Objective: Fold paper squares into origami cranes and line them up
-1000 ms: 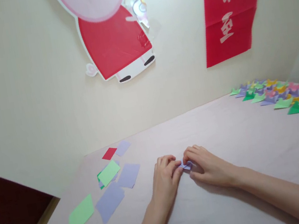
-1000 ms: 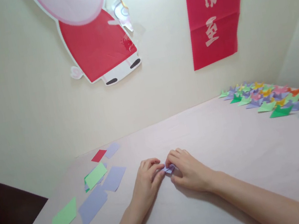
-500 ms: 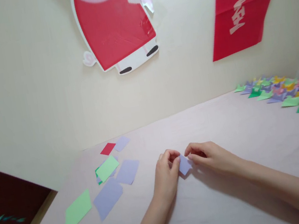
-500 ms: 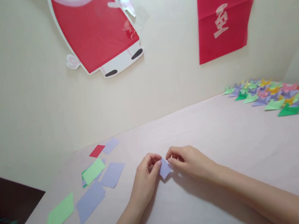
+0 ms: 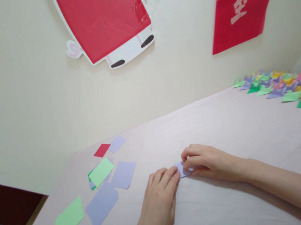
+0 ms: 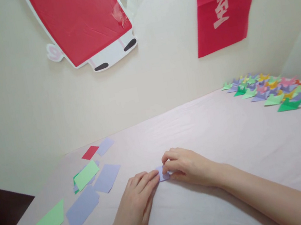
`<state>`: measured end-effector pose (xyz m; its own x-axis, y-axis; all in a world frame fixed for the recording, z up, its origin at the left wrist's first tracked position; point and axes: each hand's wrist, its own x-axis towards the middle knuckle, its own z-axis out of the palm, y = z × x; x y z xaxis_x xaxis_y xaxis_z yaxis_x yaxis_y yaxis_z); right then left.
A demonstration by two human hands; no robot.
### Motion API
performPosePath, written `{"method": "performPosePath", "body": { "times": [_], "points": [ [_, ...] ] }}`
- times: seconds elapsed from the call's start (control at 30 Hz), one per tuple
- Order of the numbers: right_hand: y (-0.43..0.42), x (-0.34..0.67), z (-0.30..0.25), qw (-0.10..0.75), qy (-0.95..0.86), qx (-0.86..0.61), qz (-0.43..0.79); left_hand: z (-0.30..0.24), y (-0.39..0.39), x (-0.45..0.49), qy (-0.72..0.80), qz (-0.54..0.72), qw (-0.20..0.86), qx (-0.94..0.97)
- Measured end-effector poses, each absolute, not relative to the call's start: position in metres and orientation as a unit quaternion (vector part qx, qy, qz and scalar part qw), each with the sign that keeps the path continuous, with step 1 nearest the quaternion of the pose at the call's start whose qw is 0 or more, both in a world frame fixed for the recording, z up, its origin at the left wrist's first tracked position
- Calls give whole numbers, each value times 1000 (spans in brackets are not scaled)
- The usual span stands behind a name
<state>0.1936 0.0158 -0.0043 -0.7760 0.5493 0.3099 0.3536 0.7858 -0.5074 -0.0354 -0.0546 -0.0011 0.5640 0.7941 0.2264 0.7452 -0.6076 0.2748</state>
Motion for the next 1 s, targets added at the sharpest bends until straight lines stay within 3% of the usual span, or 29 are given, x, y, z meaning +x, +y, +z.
{"method": "performPosePath", "body": {
  "times": [0.5,1.0],
  "points": [
    [9,166,-1,244,-843,-396,270,3,-68,-33,445,162,73,878],
    [11,162,-2,221,-831,-424,285,-16,-70,-31,416,143,-93,893]
  ]
}}
